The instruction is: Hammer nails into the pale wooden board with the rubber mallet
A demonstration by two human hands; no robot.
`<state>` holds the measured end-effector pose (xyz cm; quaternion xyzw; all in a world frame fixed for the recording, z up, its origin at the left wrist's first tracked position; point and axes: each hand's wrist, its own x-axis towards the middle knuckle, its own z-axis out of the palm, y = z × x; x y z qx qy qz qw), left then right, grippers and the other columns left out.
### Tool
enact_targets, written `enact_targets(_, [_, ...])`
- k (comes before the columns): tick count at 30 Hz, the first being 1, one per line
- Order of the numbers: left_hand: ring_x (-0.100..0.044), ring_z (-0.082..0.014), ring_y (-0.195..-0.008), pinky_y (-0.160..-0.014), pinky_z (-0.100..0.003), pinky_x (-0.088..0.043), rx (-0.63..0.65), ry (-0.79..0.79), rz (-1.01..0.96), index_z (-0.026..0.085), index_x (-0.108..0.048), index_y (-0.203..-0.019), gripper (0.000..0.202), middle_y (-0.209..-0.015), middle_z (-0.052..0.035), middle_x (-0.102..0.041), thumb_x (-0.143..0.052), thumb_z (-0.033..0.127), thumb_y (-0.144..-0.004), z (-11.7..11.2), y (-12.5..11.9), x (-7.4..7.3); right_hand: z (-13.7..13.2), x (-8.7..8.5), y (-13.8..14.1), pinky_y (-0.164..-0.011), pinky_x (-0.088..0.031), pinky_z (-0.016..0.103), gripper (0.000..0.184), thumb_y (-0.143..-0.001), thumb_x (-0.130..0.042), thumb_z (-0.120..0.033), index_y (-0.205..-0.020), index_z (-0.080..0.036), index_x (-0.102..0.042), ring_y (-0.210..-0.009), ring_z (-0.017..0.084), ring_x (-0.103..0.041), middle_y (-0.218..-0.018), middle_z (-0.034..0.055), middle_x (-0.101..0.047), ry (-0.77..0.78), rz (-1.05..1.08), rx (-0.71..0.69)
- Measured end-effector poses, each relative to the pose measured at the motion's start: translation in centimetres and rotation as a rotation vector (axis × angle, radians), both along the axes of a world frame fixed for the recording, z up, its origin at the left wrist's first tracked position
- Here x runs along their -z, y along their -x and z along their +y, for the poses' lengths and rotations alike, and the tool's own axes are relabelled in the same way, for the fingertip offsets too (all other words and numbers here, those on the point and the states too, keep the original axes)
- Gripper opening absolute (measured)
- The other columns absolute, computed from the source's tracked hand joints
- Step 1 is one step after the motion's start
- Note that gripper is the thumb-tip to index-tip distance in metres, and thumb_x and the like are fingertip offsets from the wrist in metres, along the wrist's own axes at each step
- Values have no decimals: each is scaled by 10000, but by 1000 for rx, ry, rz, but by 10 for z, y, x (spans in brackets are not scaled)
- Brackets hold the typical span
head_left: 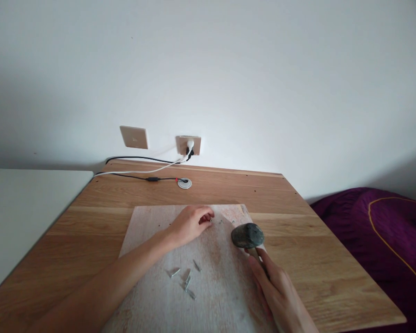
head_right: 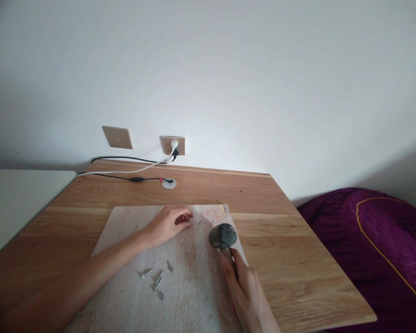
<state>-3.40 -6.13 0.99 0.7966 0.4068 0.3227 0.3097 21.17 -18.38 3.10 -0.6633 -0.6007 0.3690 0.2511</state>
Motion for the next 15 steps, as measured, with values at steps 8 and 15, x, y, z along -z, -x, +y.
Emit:
enact_targets(8, [-723, -189, -856, -872, -319, -522, -19, -69, 94, 197, -693, -1032, 209, -889, -25, -773, -718, 84, -858, 1, 0, -1, -1, 0, 4, -454, -428, 263, 650, -990, -379, -675, -1310, -147, -586, -358, 169, -495, -409, -89, -463, 57, 10, 26])
enact_targets(15, [-719, -200, -872, -841, -306, -523, -5, -56, 73, 195, -688, -1084, 283, -931, -38, -771, -725, 80, -828, 3, 2, 3, -3, -1, 5, -398, -363, 231, 671, -989, -377, -676, -1338, -133, -558, -343, 135, -456, -422, -103, -442, 64, 54, -2])
